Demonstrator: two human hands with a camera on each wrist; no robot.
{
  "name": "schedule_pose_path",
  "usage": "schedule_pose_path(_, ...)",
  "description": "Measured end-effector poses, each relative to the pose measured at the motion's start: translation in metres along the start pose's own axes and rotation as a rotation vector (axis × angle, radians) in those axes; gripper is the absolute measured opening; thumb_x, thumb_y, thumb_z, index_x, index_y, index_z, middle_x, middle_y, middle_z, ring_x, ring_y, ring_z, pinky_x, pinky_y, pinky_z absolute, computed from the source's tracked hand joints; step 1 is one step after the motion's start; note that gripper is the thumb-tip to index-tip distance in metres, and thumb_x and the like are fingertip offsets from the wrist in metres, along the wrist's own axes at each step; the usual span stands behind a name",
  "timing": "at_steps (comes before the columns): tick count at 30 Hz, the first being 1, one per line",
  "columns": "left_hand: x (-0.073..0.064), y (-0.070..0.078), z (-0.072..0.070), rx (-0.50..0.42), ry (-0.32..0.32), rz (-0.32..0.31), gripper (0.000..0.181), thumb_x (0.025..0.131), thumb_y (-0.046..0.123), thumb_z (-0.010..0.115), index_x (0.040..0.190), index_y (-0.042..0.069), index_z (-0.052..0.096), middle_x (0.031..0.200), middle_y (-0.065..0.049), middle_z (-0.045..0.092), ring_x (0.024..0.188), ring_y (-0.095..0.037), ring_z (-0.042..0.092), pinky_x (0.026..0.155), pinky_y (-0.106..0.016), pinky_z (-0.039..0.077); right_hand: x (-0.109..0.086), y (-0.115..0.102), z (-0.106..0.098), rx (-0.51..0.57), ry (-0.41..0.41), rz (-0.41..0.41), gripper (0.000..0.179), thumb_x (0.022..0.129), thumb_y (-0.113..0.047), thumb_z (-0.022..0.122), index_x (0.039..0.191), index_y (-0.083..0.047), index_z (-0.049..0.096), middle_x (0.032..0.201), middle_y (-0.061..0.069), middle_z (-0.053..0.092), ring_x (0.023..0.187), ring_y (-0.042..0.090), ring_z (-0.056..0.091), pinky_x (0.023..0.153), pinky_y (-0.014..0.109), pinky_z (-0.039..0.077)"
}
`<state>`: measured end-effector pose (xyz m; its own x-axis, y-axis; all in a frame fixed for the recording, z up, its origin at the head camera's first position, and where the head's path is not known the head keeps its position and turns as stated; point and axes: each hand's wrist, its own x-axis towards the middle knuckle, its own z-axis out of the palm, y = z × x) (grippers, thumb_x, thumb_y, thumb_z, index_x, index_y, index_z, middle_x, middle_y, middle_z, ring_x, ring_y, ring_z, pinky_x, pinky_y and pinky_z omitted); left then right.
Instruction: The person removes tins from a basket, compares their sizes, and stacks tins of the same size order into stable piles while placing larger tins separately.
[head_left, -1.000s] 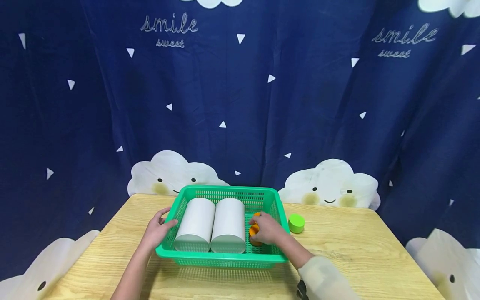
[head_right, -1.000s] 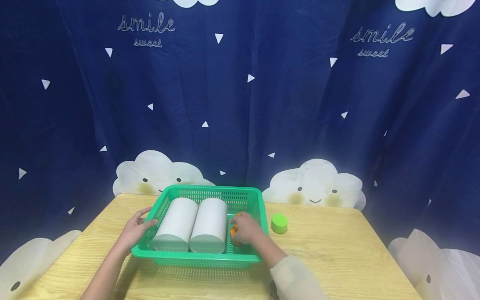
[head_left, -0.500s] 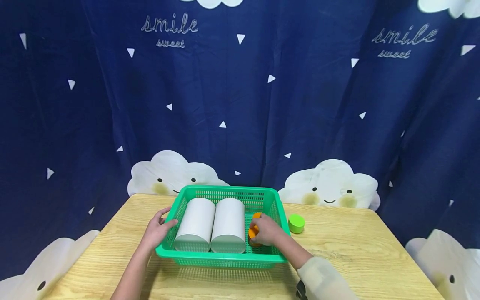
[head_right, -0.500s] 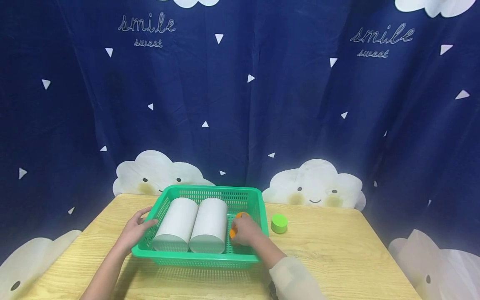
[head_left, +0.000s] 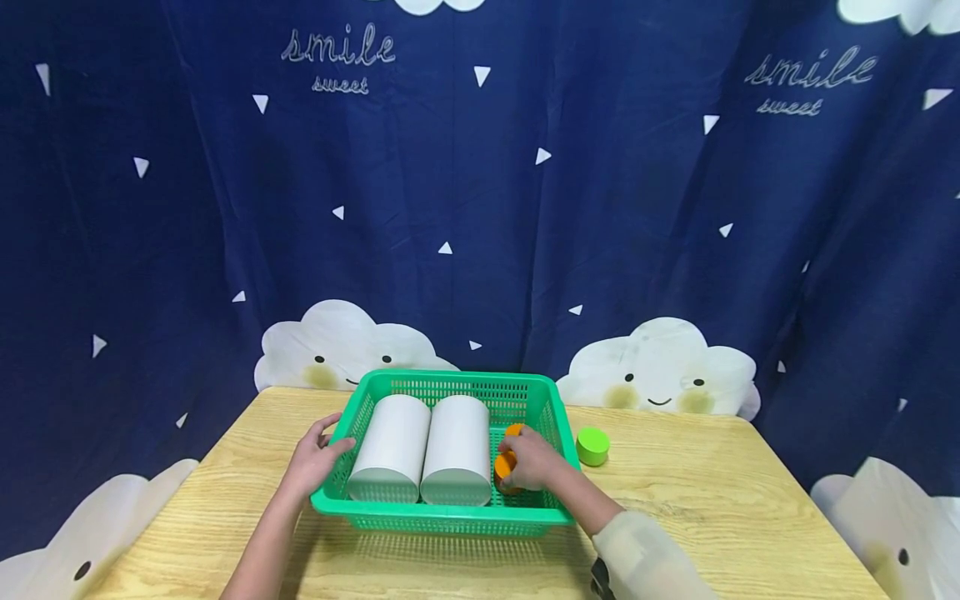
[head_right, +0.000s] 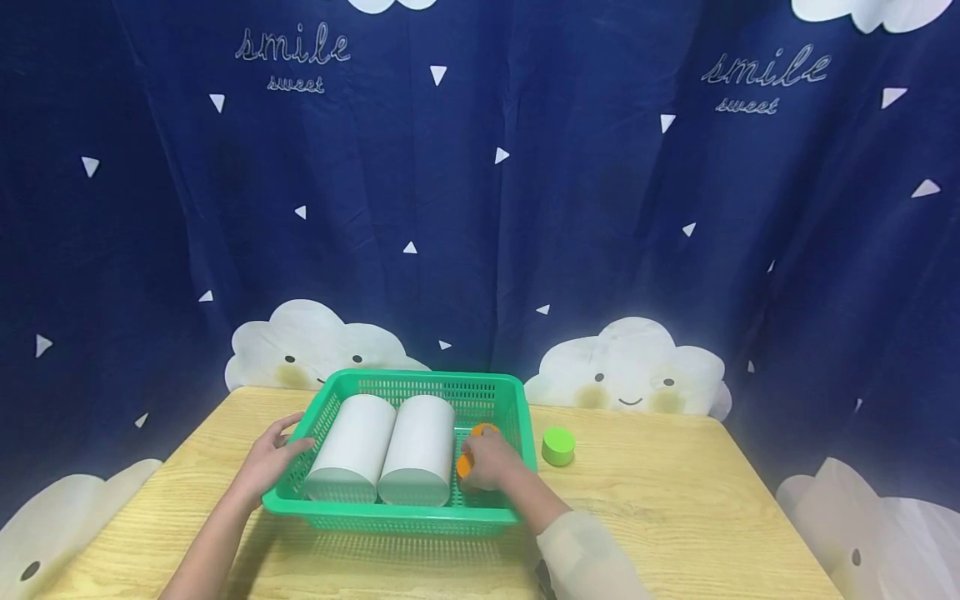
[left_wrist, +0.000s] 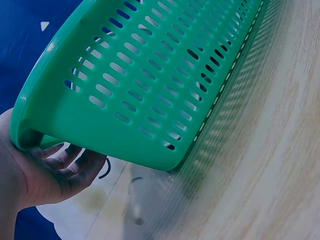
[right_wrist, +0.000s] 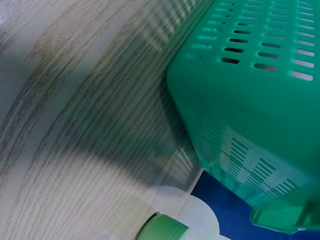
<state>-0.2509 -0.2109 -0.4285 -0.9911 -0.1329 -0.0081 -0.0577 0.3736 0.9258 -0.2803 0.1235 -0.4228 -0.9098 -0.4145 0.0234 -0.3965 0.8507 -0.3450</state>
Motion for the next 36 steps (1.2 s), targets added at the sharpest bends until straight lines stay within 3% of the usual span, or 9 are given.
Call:
schedule_pose_path(18,-0.001,0.001,-0.001,-0.008,-0.006,0.002,0.061,0.093,0.02,0.055,0.143,0.0,0.027,0.126,-0.033,0.048,0.101,-0.036,0.06,0.073,-0.042,0.055,0.0,-0.001,-0.003,0.034,-0.057,0.0,0.042,0.07,-0.014,0.08,0.107,-0.005,0.062,0.095,0.007,0.057,0.083,0.02,0.047,0.073,0.037,0.046)
schedule_pose_path(36,-0.001,0.0,0.0,-0.006,-0.007,0.002,0.061,0.093,0.02,0.054,0.143,0.0,0.027,0.125,-0.033,0.049,0.1,-0.035,0.06,0.073,-0.041,0.055,-0.007,-0.005,-0.026,0.064,-0.011,-0.016,0.045,0.068,-0.016,0.078,0.109,-0.007,0.063,0.1,0.009,0.054,0.084,0.019,0.046,0.073,0.036,0.044)
